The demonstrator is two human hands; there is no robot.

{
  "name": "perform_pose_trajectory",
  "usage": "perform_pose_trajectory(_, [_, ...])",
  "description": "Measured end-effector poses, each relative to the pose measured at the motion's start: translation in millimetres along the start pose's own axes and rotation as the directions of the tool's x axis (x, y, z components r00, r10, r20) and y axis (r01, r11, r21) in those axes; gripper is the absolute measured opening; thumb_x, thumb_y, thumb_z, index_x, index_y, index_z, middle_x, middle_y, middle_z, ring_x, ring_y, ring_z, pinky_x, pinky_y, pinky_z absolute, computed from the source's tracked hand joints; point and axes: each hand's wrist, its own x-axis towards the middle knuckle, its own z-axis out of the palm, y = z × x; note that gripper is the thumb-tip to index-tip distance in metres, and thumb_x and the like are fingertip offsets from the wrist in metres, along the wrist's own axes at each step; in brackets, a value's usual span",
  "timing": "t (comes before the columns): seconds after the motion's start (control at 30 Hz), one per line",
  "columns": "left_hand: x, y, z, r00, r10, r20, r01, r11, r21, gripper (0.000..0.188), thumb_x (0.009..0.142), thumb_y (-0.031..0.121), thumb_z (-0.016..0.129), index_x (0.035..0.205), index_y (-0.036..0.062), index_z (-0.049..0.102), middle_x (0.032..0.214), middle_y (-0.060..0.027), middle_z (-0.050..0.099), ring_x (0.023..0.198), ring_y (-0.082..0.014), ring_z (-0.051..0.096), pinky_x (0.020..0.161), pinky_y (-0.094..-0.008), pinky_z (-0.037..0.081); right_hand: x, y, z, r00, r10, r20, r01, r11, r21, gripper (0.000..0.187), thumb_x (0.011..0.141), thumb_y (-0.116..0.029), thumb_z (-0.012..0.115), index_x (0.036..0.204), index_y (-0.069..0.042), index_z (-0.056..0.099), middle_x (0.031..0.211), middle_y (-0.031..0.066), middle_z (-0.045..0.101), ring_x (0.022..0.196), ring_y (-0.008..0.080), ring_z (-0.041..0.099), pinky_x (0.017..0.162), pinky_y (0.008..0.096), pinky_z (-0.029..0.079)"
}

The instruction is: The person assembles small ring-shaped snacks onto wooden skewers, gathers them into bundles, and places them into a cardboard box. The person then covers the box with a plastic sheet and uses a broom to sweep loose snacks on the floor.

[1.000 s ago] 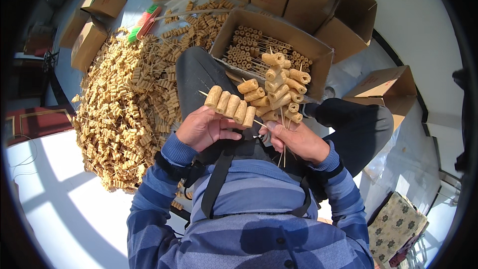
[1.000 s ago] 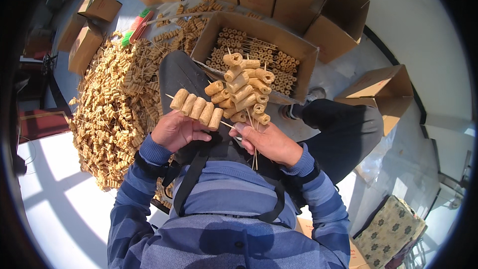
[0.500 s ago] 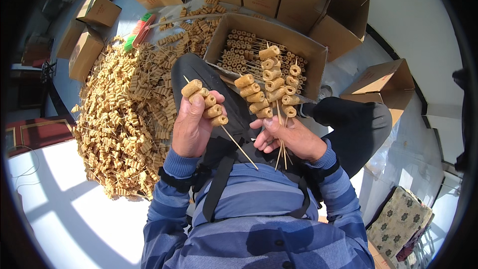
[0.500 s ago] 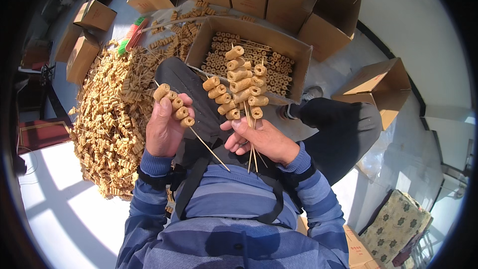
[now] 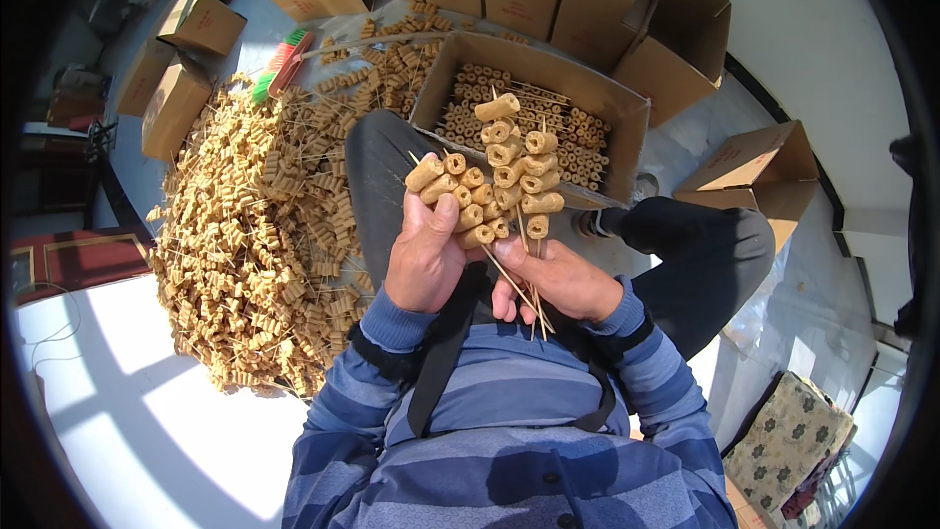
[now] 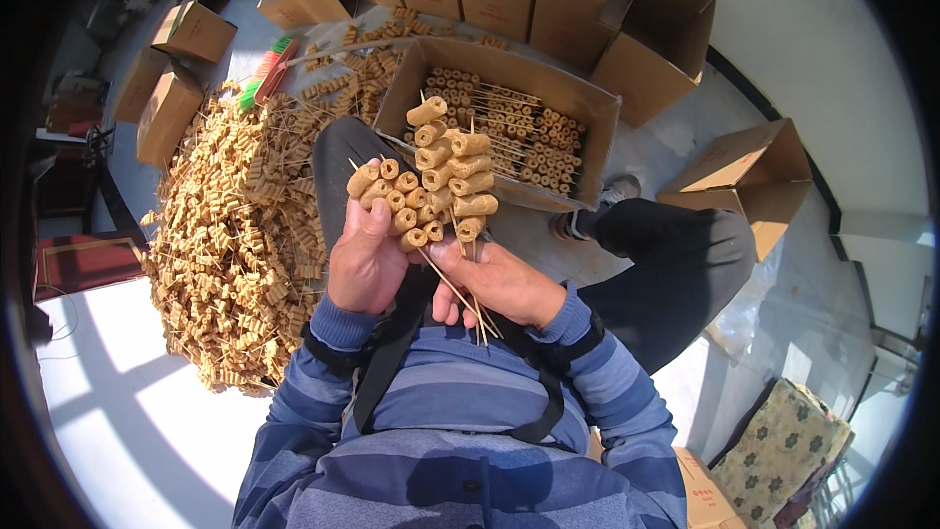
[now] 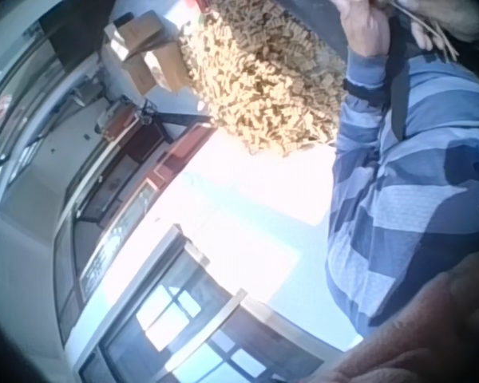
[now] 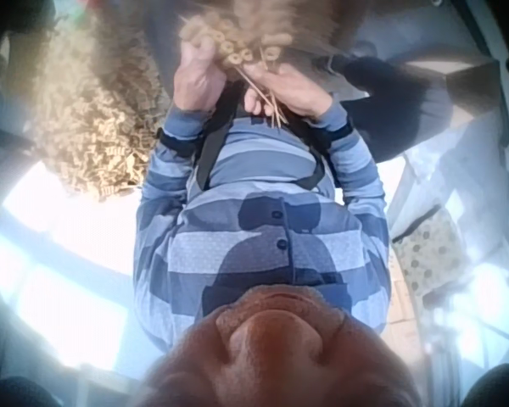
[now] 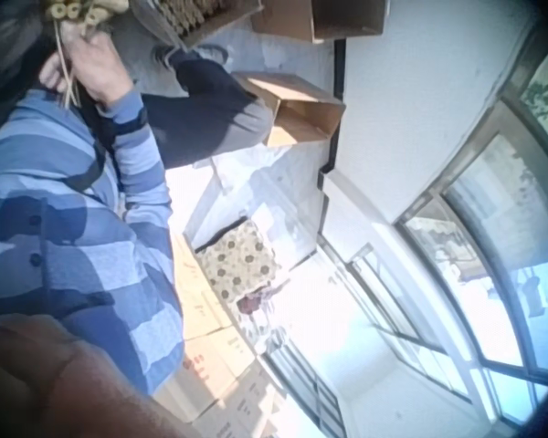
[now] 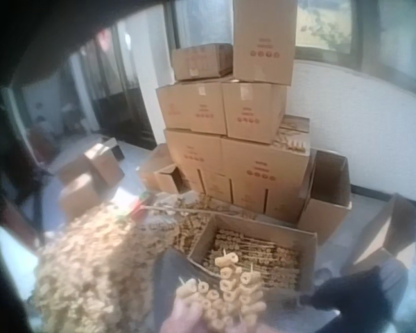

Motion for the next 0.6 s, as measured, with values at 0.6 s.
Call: perform_pose_trajectory(0.6, [10,26,-33,0.993,0.067,-0.100,-0.096,0.945,-0.312,0.066,0.089,0.018,0.052,0.150,-0.0020,0.037,0.122,-0.0128,0.059,0.116,-0.0284,0.056,0.103,-0.0441,0.046,-9,2,-3,0.923,-0.220,-0.316,0.212,0.975,-0.060,0.041,0.109,-0.040,0.041,0.115,-0.001,0.055,0.056,-0.0029,0.042,0.046,0.0071,0.039,0.046,0.0234,0.034])
